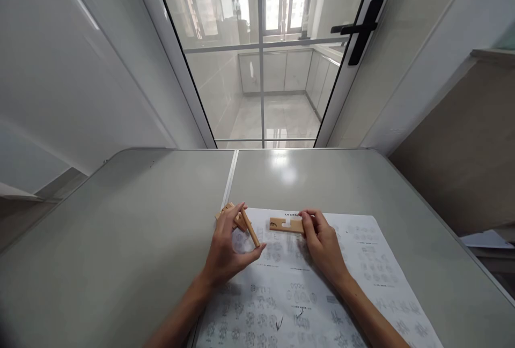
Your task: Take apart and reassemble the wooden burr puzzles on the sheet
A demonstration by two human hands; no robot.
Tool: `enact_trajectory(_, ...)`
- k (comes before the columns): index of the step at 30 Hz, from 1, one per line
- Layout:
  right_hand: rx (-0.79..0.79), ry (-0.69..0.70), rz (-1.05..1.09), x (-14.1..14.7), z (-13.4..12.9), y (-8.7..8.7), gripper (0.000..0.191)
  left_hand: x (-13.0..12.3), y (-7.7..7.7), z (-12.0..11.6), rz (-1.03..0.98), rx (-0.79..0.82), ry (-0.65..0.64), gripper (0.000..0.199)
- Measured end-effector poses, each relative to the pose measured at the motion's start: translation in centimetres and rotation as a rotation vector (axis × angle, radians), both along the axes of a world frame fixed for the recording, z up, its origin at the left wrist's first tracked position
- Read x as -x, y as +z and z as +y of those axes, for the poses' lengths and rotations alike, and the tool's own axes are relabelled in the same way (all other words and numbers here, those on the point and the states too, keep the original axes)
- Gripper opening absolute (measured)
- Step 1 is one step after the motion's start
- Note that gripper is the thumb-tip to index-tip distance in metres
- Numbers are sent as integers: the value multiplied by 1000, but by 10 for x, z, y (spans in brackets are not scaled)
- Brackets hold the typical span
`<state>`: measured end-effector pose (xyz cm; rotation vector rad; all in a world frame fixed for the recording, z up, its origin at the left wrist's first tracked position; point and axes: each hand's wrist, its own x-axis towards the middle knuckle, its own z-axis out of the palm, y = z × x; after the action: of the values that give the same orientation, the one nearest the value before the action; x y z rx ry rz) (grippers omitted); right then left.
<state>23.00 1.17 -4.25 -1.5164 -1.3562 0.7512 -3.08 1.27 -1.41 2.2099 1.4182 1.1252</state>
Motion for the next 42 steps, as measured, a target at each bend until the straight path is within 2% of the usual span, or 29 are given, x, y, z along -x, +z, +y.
enact_trajectory(3, -25, 147, -99, 6, -4, 2, 39, -2, -5, 3, 48, -77, 140, 83)
enact_trajectory(5, -39, 231, -134, 9, -6, 3, 36, -3, -7, 5, 52, -89, 179, 81)
enact_trajectory(13, -50, 461, -315, 14, -11, 6, 29, -2, -8, 4, 72, -46, 177, 82)
enact_trajectory(16, -72, 463, -358, 17, -13, 6, 27, -4, -7, 1, 70, -28, 102, 85)
enact_trajectory(20, -77, 434, -336, 19, -13, 3, 26, -7, -6, -2, 72, 7, -72, 88)
enact_trajectory(23, -74, 433, -351, 18, -12, 0, 23, -9, -7, -4, 86, 7, -136, 93)
enact_trajectory(28, -115, 443, -376, 18, -12, -1, 21, -10, -7, -3, 120, 2, -137, 94)
enact_trajectory(33, -150, 449, -367, 19, -12, 3, 18, -11, -4, -2, 179, -16, -108, 79)
enact_trajectory(42, -106, 503, -283, 23, -17, 13, 16, -11, -6, -3, 265, -46, -123, 68)
